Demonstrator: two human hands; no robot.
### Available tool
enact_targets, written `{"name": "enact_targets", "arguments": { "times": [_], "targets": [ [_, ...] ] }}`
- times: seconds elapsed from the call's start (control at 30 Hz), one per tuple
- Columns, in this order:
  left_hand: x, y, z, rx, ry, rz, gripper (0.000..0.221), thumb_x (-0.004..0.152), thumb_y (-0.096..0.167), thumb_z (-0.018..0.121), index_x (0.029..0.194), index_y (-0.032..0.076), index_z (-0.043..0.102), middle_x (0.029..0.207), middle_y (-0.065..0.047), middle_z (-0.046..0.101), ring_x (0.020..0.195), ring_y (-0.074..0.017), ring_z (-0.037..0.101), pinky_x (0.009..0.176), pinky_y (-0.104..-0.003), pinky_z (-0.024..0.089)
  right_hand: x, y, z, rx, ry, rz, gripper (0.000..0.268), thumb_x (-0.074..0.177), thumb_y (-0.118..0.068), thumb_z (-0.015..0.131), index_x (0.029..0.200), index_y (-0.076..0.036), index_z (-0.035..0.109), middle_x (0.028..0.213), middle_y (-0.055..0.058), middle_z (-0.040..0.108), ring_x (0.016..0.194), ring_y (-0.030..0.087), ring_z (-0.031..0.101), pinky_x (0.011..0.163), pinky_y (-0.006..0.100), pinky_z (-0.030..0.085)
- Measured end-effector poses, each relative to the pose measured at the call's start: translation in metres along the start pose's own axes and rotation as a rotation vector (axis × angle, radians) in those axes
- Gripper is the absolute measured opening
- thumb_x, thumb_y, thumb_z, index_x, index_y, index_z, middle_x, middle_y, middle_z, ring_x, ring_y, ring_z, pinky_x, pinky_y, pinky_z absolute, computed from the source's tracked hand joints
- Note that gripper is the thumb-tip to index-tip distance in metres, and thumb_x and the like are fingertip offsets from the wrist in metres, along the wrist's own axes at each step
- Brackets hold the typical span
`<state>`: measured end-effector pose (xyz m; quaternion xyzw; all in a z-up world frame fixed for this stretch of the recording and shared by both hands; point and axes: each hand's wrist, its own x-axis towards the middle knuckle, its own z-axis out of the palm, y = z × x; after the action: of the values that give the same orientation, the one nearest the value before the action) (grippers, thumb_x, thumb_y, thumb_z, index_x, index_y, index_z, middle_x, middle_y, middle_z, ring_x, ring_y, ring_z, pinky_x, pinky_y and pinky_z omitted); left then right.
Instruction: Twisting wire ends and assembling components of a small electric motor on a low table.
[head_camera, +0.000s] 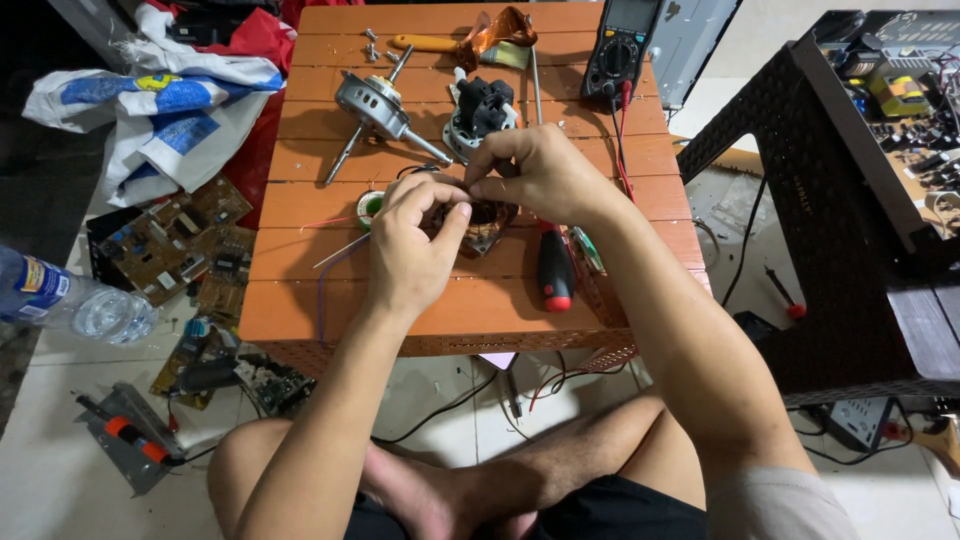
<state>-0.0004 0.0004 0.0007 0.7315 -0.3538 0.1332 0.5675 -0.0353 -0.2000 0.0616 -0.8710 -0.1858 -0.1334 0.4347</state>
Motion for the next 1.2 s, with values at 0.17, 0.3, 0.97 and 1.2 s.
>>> {"name": "enact_targets", "arguments": {
  "times": [0.17, 0.3, 0.97, 1.2],
  "targets": [
    [-0.001, -0.003, 0.001, 0.003, 0.003, 0.005, 0.005, 0.091, 0.009, 0.072, 0.095, 0.012, 0.075, 0.105, -0.008, 0.071, 0.109, -0.0299, 0.066, 0.091, -0.041, 0.054, 0.001, 0.001, -0.001, -0.002, -0.013, 0.011, 0.014, 0.084, -0.001, 0.083, 0.096, -0.008, 0.077, 0.075, 0.006, 0.069, 0.059, 0.013, 0.050, 0.057, 0.029, 0.042],
    [-0.001, -0.001, 0.001, 0.018, 0.006, 0.007, 0.005, 0.092, 0.009, 0.072, 0.095, 0.011, 0.074, 0.105, -0.008, 0.071, 0.110, -0.0304, 0.066, 0.090, -0.042, 0.055, 0.001, 0.000, -0.001, 0.014, -0.035, 0.042, 0.015, 0.084, -0.001, 0.083, 0.096, -0.008, 0.077, 0.077, 0.006, 0.071, 0.062, 0.013, 0.052, 0.059, 0.029, 0.044],
    [-0.019, 0.055, -0.010, 0.424, 0.135, 0.269, 0.007, 0.098, 0.012, 0.067, 0.104, 0.008, 0.067, 0.105, -0.011, 0.061, 0.107, -0.0293, 0.062, 0.094, -0.043, 0.052, 0.002, -0.014, -0.013, 0.013, -0.213, 0.187, 0.010, 0.085, -0.010, 0.082, 0.094, -0.007, 0.080, 0.072, 0.008, 0.070, 0.066, 0.017, 0.060, 0.066, 0.032, 0.049],
    [-0.054, 0.029, 0.025, 0.764, 0.180, 0.413, 0.016, 0.094, 0.035, 0.075, 0.100, 0.021, 0.072, 0.092, 0.002, 0.057, 0.088, -0.0189, 0.060, 0.077, -0.039, 0.046, 0.001, -0.013, -0.015, -0.010, -0.236, 0.196, 0.011, 0.084, -0.017, 0.081, 0.093, -0.010, 0.080, 0.072, 0.007, 0.069, 0.069, 0.018, 0.062, 0.068, 0.034, 0.049]
  ]
}}
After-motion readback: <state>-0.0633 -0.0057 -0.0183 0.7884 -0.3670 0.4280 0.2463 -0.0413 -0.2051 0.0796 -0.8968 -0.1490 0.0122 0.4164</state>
